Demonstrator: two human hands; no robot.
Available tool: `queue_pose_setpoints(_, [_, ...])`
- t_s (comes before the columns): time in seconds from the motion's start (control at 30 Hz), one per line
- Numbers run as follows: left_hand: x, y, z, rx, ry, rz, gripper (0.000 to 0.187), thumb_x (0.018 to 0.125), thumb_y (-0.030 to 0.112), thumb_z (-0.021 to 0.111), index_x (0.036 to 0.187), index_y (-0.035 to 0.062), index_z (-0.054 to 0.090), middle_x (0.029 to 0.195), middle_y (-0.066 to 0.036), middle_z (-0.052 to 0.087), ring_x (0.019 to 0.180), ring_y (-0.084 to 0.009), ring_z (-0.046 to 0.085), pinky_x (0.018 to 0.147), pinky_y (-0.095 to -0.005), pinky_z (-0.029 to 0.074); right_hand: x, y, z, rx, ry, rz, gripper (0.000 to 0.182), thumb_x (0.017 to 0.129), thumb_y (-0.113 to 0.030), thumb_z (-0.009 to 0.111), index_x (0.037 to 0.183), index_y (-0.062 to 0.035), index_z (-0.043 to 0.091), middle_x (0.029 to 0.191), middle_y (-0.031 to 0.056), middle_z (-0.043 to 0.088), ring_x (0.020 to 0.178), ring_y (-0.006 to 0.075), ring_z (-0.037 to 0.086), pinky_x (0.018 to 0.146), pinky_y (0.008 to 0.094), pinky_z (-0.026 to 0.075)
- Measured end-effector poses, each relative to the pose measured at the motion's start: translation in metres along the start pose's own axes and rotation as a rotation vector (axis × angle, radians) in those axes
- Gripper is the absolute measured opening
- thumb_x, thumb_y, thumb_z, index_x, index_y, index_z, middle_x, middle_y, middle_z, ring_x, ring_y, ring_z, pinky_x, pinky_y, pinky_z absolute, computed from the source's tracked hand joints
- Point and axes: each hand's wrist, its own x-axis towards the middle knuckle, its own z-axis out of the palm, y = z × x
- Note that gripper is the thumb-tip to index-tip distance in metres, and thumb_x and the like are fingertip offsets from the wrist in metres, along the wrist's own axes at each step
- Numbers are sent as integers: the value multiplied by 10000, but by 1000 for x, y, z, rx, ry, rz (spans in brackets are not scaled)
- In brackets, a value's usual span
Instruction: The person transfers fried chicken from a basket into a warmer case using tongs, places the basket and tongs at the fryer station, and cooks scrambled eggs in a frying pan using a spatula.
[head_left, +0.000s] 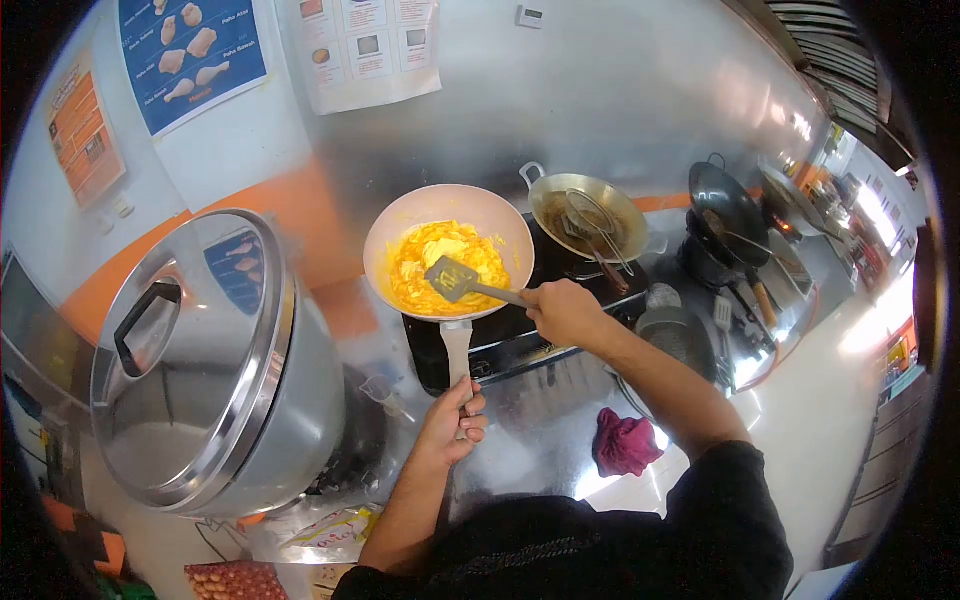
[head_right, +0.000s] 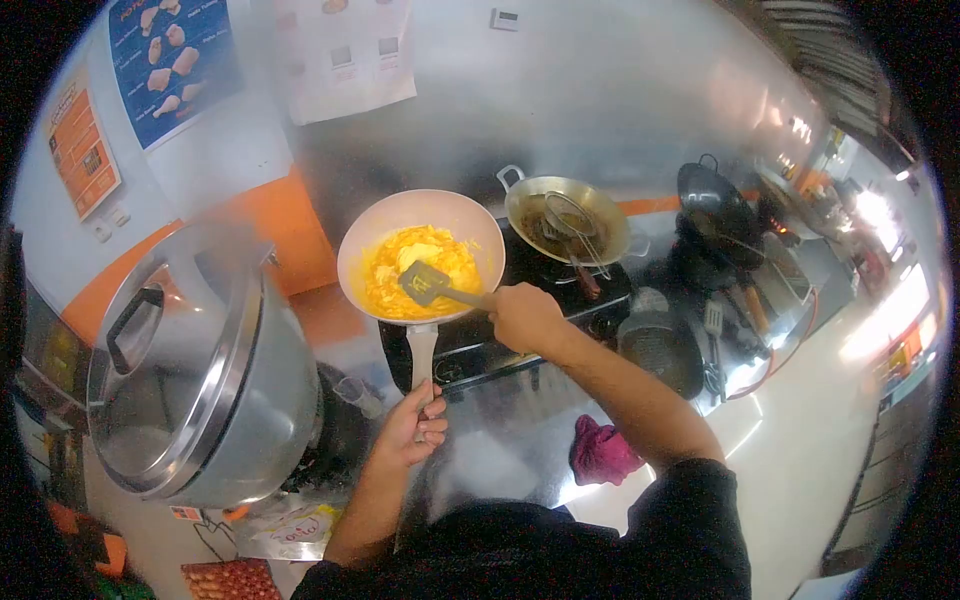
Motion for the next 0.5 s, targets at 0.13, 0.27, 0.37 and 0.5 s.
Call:
queue_pose_setpoints(0.13, [3, -1, -6, 3, -20, -8, 218, 899, 370, 505, 891, 155, 473, 620, 54, 378, 467, -46, 311, 424, -199, 274, -1, -5, -26, -36, 40, -41, 176, 781, -190, 572, 924, -133, 657, 795, 129, 640, 766, 315, 627, 671, 436, 499])
queue_pose_setpoints(0.27, [0, -1, -4, 37, 16, 1, 228, 900, 380, 501, 904, 155, 465, 626, 54, 379, 471, -48, 309, 432, -203, 279, -3, -11, -66, -190, 96, -13, 178, 758, -181, 596, 920, -161, 668, 784, 116, 644, 772, 290, 635, 678, 416, 503])
queue_pose_setpoints(0.37, [0, -2, -5, 46, 3, 15, 231, 903, 382, 495, 910, 153, 462, 631, 53, 379, 475, -50, 308, 436, -206, 283, 1, -5, -87, -293, 174, -6, 188, 738, -153, 607, 912, -182, 673, 791, 109, 645, 781, 280, 635, 689, 406, 506])
queue_pose_setpoints(0.5, [0, -3, -5, 65, 9, 22, 239, 907, 385, 489, 917, 148, 458, 631, 52, 377, 474, -51, 309, 434, -210, 286, 18, -1, -98, -489, 117, 65, 183, 725, -132, 606, 892, -109, 678, 831, 96, 657, 815, 263, 638, 700, 384, 511])
